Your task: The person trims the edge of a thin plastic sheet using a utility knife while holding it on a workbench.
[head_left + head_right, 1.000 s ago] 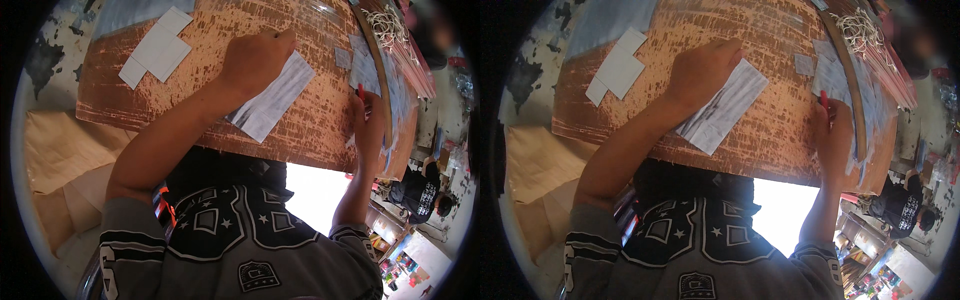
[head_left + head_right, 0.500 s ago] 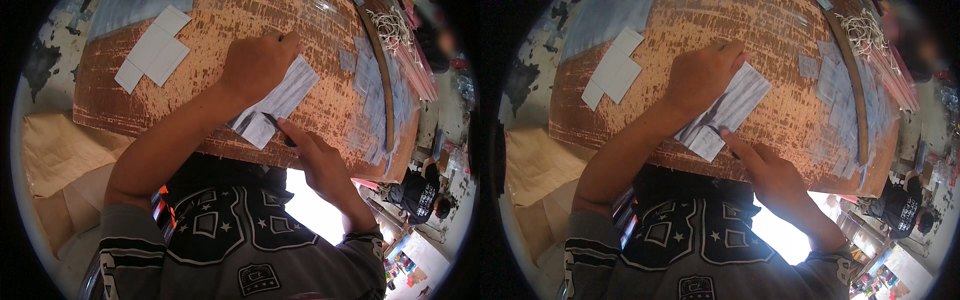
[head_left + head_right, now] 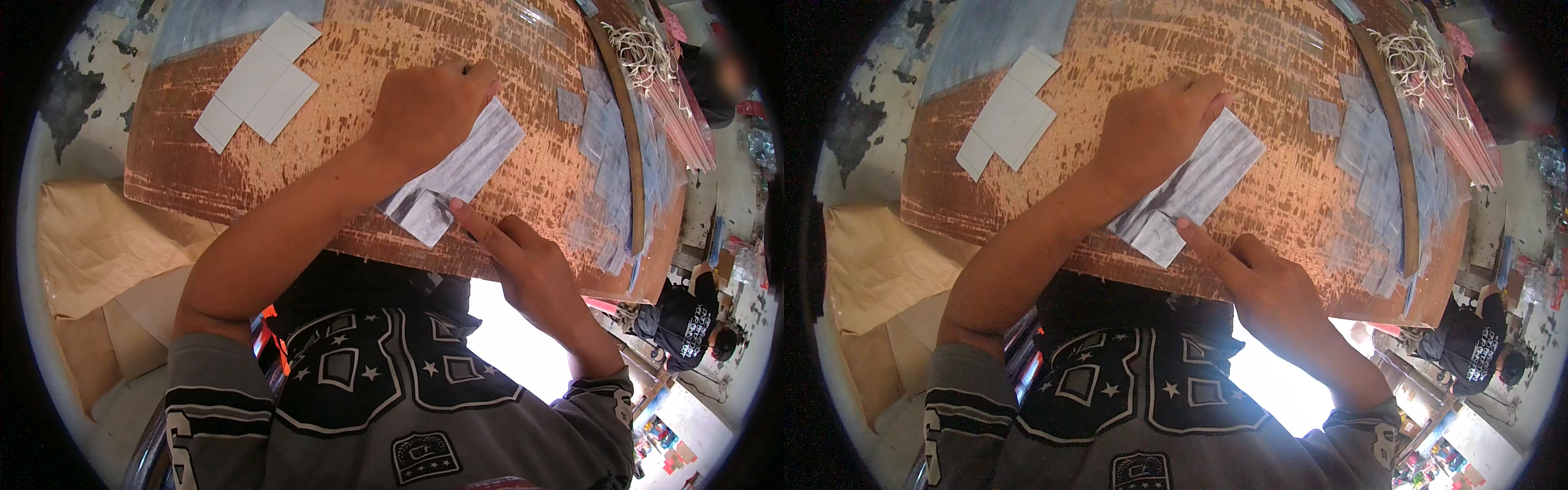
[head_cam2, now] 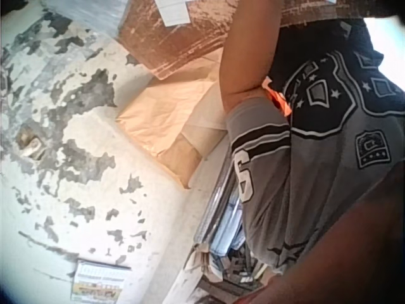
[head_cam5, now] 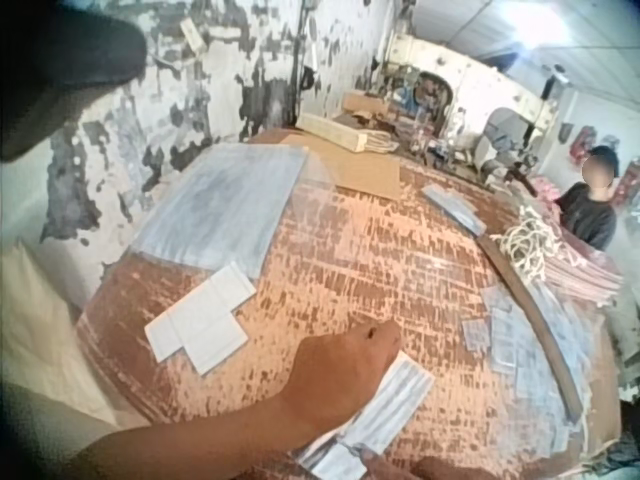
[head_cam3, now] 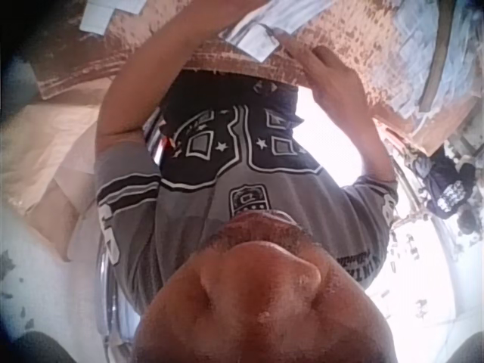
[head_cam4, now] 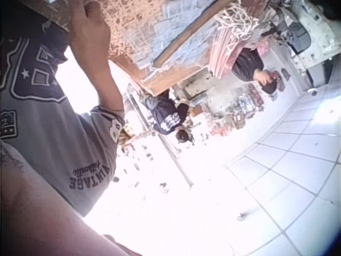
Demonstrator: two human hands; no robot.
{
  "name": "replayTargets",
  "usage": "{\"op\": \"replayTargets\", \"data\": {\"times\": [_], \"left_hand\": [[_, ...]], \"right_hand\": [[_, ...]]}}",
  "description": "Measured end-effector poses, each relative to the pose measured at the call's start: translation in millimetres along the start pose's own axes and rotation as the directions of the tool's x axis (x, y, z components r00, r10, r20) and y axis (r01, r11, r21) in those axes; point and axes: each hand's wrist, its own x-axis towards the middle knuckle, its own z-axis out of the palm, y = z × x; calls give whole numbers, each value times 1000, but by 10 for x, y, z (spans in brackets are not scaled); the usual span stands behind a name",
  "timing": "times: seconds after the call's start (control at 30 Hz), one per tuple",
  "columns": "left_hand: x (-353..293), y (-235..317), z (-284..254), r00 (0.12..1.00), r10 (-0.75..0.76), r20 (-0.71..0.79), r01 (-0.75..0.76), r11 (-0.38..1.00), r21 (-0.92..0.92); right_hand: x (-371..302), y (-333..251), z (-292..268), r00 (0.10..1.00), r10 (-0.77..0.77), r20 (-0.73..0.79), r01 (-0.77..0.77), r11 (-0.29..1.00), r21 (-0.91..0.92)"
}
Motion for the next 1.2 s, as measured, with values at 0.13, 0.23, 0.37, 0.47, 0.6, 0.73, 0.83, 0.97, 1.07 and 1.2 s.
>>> {"op": "replayTargets", "data": {"times": [0.13,0.23,0.37,0.47,0.6,0.73,0.83,0.97,1.07,1.2], "left_hand": [[-15,-7,8,1000,-4,-1,4,1000,-4],[-17,-18,30,1000,-3,-10,2,1000,-8],[-16,-13,15,1000,-12,6,12,999,-34],[-28,-16,30,1000,-15,-2,15,999,-30],[-25,-11,33,1000,-5,8,5,1000,15],[-17,-18,33,1000,-3,-9,3,1000,-4],[-14,-7,24,1000,-13,10,12,1000,13],[-10,-5,19,1000,-11,6,11,1000,15],[-8,0,6,999,-29,16,28,1000,7],[-18,-23,53,1000,-7,-19,7,1000,2]], "right_hand": [[6,-8,-19,1000,-12,-8,12,1000,0],[14,-25,-39,1000,-10,-10,10,1000,4],[23,-56,-68,1000,-3,-6,3,1000,1],[26,-56,-98,1000,4,26,-4,1000,-6],[-13,-16,-19,985,40,-168,-8,983,185],[-97,41,-19,979,131,-154,-94,969,227],[-136,55,-22,982,182,-51,-167,963,209],[-70,-51,-29,969,240,59,-247,953,175],[20,-78,-33,962,247,114,-260,958,119],[50,-12,53,992,127,-5,-125,985,120]]}}
